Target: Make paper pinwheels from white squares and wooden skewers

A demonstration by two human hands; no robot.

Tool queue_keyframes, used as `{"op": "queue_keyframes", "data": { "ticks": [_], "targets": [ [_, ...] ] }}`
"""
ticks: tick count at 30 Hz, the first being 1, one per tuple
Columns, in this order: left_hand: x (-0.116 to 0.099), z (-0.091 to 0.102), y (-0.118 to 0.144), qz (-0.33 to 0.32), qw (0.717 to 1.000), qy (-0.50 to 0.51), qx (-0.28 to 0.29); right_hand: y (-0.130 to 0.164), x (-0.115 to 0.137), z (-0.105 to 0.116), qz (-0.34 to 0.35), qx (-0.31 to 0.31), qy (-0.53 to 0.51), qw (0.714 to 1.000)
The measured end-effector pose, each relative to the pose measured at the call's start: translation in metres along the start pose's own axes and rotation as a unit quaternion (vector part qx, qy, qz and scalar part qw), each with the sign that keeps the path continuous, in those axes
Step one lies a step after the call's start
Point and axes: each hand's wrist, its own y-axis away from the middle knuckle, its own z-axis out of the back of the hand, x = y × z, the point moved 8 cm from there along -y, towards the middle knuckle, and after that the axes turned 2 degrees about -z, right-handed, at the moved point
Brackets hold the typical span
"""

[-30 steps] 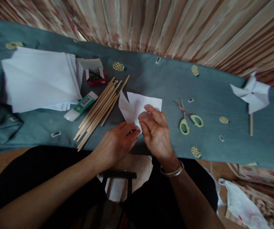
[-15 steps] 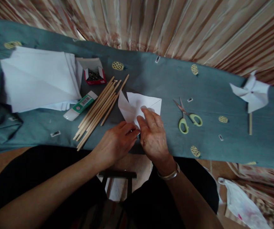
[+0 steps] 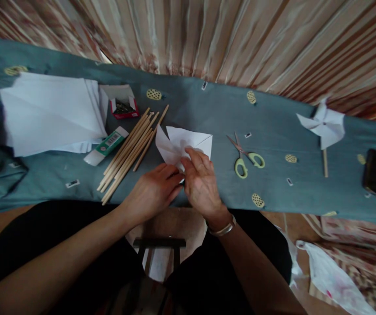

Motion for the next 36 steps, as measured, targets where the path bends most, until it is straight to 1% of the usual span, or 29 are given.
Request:
{"op": "queue_keyframes", "data": {
  "ticks": [3,5,7,10,12,15,19,23,26,29,31,32,34,36],
  "targets": [
    [0.000,0.001,0.001,-0.003,1.000,-0.003,-0.013,-0.009,-0.016,0.014,-0.037,-0.023,-0.110,0.993],
    [0.000,0.001,0.002,-0.005,1.000,-0.004,-0.015,-0.017,-0.029,0.023,-0.049,-0.056,-0.133,0.988],
    [0.000,0.001,0.002,-0.010,1.000,-0.003,-0.016,-0.027,-0.040,0.029,-0.050,-0.077,-0.080,0.993],
    [0.000,0.002,0.002,-0.015,1.000,-0.007,-0.019,-0.044,-0.047,0.024,-0.033,-0.048,0.019,0.998],
    [0.000,0.003,0.002,-0.019,1.000,-0.013,-0.019,-0.052,-0.047,0.021,-0.018,-0.027,0.054,0.998],
    [0.001,0.006,0.002,-0.031,0.999,-0.023,-0.019,-0.054,-0.047,0.025,-0.007,-0.018,0.075,0.997],
    [0.004,0.013,0.001,-0.054,0.997,-0.034,-0.036,-0.041,-0.057,0.039,-0.027,-0.024,0.073,0.997],
    [0.011,0.021,-0.002,-0.059,0.994,-0.068,-0.066,-0.019,-0.063,0.052,-0.060,-0.026,0.078,0.995],
    [0.018,0.025,-0.003,-0.057,0.991,-0.098,-0.076,-0.001,-0.054,0.058,-0.065,0.005,0.088,0.994],
    [0.021,0.033,-0.003,-0.057,0.988,-0.106,-0.100,0.016,-0.044,0.059,-0.074,0.070,0.088,0.991],
    [0.017,0.039,0.000,-0.067,0.985,-0.096,-0.129,0.024,-0.043,0.059,-0.086,0.102,0.090,0.987],
    [0.012,0.041,0.001,-0.077,0.983,-0.088,-0.141,0.025,-0.043,0.061,-0.089,0.103,0.092,0.986],
    [-0.002,0.038,0.005,-0.102,0.982,-0.065,-0.143,0.026,-0.044,0.065,-0.086,0.078,0.096,0.989],
    [-0.016,0.026,0.007,-0.131,0.985,-0.034,-0.109,0.024,-0.043,0.069,-0.075,0.043,0.089,0.992]
  ]
}}
